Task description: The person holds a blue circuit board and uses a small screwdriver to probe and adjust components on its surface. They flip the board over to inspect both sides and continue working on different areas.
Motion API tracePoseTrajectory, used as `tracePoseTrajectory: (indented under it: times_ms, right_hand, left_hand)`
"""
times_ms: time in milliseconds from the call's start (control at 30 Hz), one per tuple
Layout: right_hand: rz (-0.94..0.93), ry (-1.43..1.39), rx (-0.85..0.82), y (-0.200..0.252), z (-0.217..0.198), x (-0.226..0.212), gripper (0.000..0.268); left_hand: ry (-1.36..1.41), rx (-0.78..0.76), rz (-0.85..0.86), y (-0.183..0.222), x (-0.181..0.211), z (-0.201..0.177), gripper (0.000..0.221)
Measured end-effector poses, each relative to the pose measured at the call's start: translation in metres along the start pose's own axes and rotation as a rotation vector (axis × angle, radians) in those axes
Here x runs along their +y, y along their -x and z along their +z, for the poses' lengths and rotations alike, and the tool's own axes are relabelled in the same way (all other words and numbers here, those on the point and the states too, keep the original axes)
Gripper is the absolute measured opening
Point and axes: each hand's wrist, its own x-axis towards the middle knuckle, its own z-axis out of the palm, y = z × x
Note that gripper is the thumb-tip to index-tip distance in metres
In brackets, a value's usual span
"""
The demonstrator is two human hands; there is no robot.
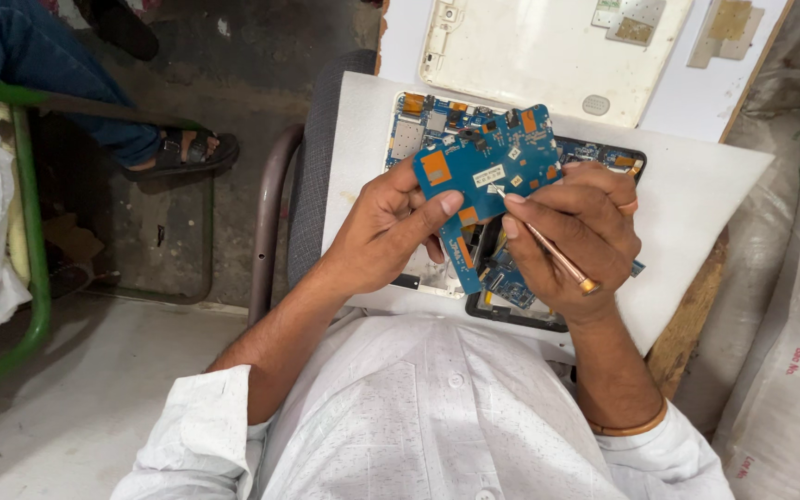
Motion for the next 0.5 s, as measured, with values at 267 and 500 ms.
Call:
tracePoseTrajectory:
  times_ms: [267,500]
  right_hand:
    - [0.019,-0.057,-0.025,0.0015,0.0016,0.0061,0.016]
    - [0.08,-0.067,-0.035,0.0011,0.0011,0.0033,0.014]
  left_hand:
    - [0.005,0.018,-0.009,-0.0015,-0.0018,0.0016,0.037]
    - [0.014,0.025,-0.001,-0.0015,-0.0034,0.0021,0.036]
